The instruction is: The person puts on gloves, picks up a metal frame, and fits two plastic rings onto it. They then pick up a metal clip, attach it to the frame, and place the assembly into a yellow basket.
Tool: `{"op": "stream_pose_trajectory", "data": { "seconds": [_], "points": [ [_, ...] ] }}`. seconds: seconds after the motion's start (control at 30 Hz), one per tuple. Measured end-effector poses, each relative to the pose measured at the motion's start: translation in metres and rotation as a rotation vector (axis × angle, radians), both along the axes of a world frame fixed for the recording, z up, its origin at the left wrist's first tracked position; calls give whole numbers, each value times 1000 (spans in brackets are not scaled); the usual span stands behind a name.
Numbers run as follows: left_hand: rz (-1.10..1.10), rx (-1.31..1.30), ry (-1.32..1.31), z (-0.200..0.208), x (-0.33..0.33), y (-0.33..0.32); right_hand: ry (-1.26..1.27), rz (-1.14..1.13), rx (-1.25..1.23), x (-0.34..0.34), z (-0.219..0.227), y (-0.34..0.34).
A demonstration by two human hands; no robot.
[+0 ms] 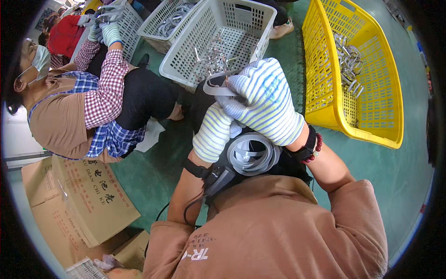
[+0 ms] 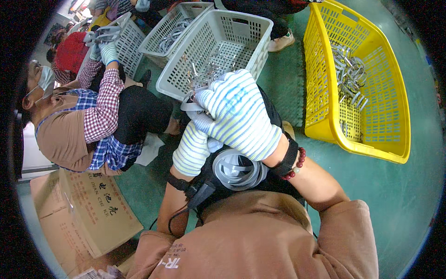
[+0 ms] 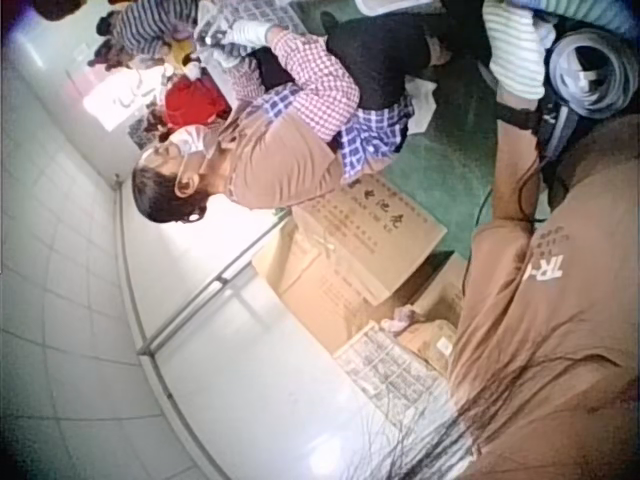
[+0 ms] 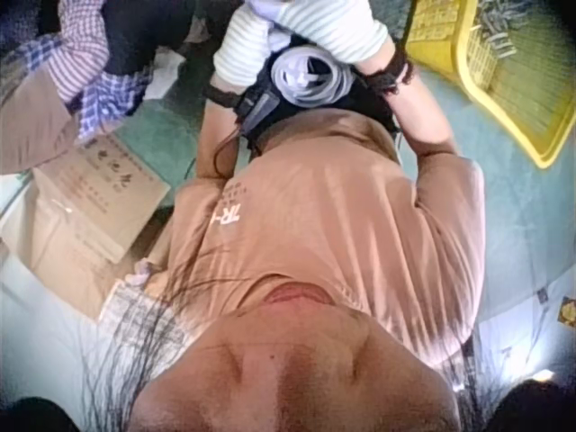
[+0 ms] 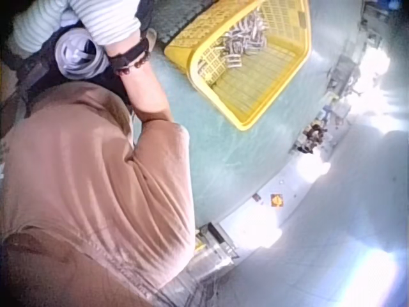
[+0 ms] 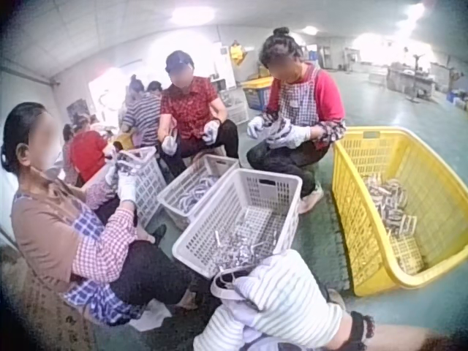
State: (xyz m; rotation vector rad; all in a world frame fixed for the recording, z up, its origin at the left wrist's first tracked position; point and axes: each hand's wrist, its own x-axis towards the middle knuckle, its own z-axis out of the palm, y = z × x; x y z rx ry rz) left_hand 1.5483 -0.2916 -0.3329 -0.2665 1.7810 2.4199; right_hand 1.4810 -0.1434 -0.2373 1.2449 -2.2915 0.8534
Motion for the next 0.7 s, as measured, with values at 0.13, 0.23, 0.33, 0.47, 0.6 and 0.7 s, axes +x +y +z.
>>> {"op": "stream_pose_trajectory", "data": {
  "seconds": [0.13, 0.23, 0.33, 0.47, 0.6, 0.7],
  "points": [
    [-105, 293, -107, 21, 6, -12, -224, 105, 45, -10, 8, 8],
    [-205, 629, -97, 26, 7, -26, -363, 31, -224, -17, 10, 29],
    [-234, 838, -110, 33, 13, -26, -675, -28, -236, -27, 1, 52],
    [-303, 943, -104, 31, 21, -20, -757, 192, -186, -13, 2, 32],
    [-297, 825, -150, 29, 23, -17, -461, 181, -218, -9, -5, 24],
    [-263, 798, -177, 31, 18, -22, -243, 117, -115, -17, -11, 27]
  ]
}}
